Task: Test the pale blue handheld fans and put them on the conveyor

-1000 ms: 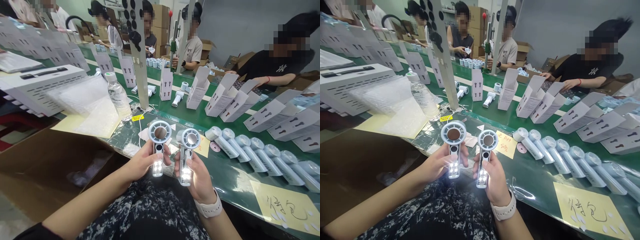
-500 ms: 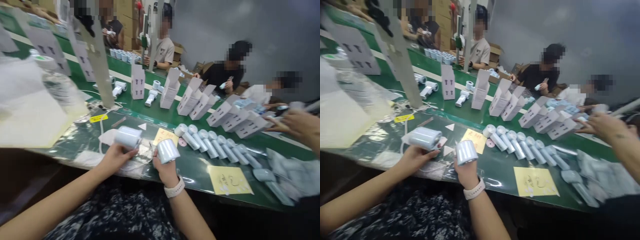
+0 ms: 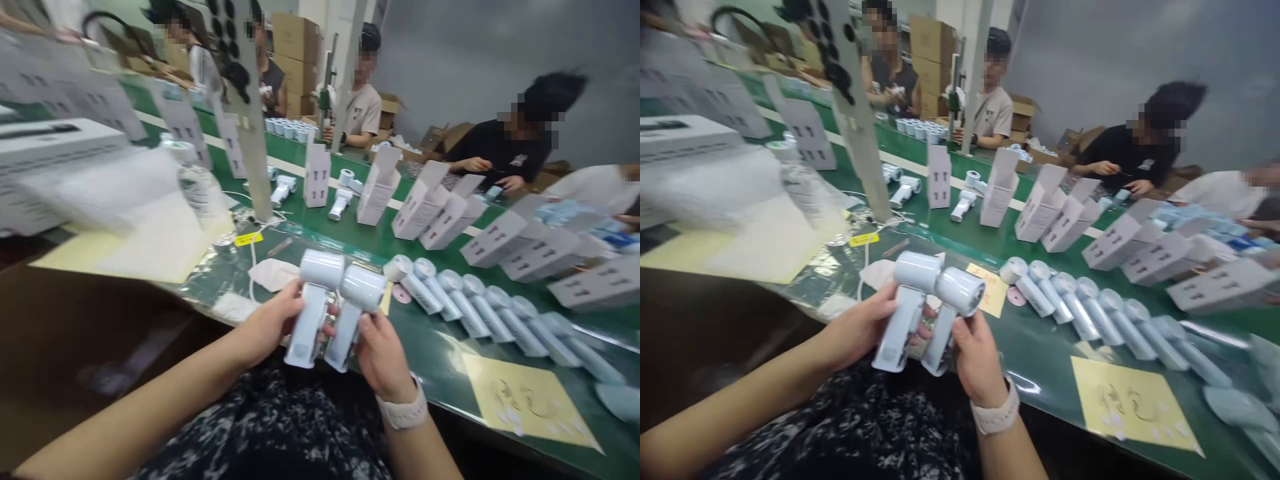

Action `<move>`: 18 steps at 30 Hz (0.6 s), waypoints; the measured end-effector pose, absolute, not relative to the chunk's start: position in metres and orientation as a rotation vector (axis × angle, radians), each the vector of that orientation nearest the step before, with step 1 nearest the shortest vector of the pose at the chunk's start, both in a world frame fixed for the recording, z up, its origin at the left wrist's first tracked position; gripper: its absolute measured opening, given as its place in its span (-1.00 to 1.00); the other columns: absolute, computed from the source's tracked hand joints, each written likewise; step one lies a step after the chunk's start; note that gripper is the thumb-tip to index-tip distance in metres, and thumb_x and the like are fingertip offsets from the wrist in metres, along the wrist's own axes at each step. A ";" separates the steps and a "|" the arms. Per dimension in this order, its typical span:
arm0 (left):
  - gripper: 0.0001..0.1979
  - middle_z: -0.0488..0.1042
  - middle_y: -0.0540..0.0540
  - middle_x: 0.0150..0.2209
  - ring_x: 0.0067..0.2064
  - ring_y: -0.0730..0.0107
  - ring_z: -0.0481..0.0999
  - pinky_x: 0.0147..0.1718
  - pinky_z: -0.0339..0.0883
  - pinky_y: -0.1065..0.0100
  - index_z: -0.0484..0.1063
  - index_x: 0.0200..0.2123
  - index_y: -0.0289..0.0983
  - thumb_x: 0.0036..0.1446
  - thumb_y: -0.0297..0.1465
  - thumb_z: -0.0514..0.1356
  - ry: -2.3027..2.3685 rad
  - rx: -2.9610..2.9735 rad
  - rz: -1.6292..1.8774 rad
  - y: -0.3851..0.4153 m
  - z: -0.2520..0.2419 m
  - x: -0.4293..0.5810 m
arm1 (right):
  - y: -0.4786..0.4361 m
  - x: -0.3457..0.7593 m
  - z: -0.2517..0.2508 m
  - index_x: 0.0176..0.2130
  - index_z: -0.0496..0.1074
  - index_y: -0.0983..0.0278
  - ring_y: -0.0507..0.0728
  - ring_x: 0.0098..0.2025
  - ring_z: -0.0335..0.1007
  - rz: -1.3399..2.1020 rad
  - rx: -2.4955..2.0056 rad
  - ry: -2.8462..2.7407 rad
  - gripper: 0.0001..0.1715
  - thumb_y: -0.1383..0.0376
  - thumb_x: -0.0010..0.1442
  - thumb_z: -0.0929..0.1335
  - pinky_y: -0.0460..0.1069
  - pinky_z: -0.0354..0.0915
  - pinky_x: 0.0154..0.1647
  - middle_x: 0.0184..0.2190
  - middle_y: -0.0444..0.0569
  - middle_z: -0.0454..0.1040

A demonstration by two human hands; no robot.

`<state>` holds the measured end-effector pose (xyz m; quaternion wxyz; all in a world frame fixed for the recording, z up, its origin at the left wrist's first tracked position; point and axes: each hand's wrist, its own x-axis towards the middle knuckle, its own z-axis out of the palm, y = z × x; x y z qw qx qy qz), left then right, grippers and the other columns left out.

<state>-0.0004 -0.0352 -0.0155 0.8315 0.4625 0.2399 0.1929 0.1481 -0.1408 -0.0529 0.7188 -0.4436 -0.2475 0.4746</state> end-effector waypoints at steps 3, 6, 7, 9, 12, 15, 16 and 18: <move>-0.46 0.53 -0.22 -0.04 -0.19 0.09 0.63 -0.21 0.48 0.13 0.21 0.11 -0.20 0.14 -0.11 0.23 0.481 1.030 0.409 -0.039 -0.012 -0.009 | -0.144 0.146 -0.042 -0.15 0.51 0.22 0.22 -0.23 0.53 1.144 -1.013 -0.379 -0.48 -0.01 -0.02 0.55 0.12 0.45 -0.20 -0.22 0.01 0.62; -0.51 0.50 -0.25 0.01 -0.17 0.06 0.63 -0.25 0.47 0.13 0.23 0.07 -0.20 0.19 -0.08 0.19 0.501 1.063 0.415 -0.039 -0.012 -0.016 | -0.143 0.144 -0.036 -0.23 0.55 0.27 0.24 -0.28 0.53 1.178 -1.068 -0.335 -0.48 -0.03 -0.06 0.57 0.12 0.46 -0.25 -0.24 0.06 0.64; -0.53 0.50 -0.25 0.01 -0.17 0.06 0.63 -0.26 0.47 0.14 0.24 0.06 -0.20 0.19 -0.08 0.19 0.501 1.066 0.417 -0.039 -0.012 -0.018 | -0.143 0.143 -0.036 -0.24 0.56 0.27 0.23 -0.30 0.53 1.177 -1.075 -0.329 -0.48 -0.03 -0.07 0.57 0.11 0.46 -0.28 -0.25 0.06 0.64; -0.56 0.50 -0.23 0.00 -0.17 0.09 0.62 -0.25 0.46 0.15 0.25 0.03 -0.20 0.20 -0.11 0.21 0.482 1.062 0.423 -0.039 -0.012 -0.020 | -0.143 0.141 -0.035 -0.26 0.58 0.27 0.22 -0.35 0.52 1.174 -1.065 -0.330 -0.53 -0.02 -0.04 0.56 0.11 0.46 -0.31 -0.30 0.04 0.64; -0.51 0.54 -0.16 -0.11 -0.19 0.19 0.61 -0.18 0.45 0.18 0.27 0.02 -0.20 0.11 -0.17 0.33 0.411 1.016 0.452 -0.038 -0.010 -0.020 | -0.143 0.138 -0.032 -0.28 0.58 0.26 0.22 -0.34 0.50 1.215 -0.990 -0.332 -0.64 0.03 0.06 0.50 0.12 0.46 -0.26 -0.31 0.02 0.63; -0.42 0.53 -0.07 -0.28 -0.26 0.29 0.55 -0.21 0.41 0.28 0.35 -0.03 -0.25 -0.09 -0.27 0.48 0.316 0.977 0.433 -0.038 -0.009 -0.017 | -0.144 0.134 -0.027 -0.26 0.57 0.22 0.21 -0.28 0.49 1.287 -0.886 -0.311 -0.71 0.08 0.11 0.45 0.11 0.46 -0.22 -0.27 0.00 0.61; -0.44 0.51 -0.06 -0.32 -0.28 0.31 0.53 -0.23 0.40 0.29 0.38 -0.08 -0.27 -0.13 -0.29 0.50 0.298 0.976 0.413 -0.038 -0.009 -0.016 | -0.145 0.132 -0.026 -0.27 0.57 0.22 0.20 -0.29 0.48 1.318 -0.864 -0.305 -0.72 0.08 0.11 0.43 0.09 0.46 -0.24 -0.29 -0.01 0.59; -0.53 0.49 -0.04 -0.35 -0.33 0.35 0.50 -0.28 0.38 0.32 0.42 -0.19 -0.31 -0.13 -0.28 0.50 0.302 0.990 0.402 -0.037 -0.012 -0.015 | -0.145 0.130 -0.023 -0.32 0.54 0.23 0.16 -0.35 0.45 1.377 -0.845 -0.300 -0.72 0.08 0.13 0.39 0.05 0.44 -0.31 -0.37 -0.02 0.56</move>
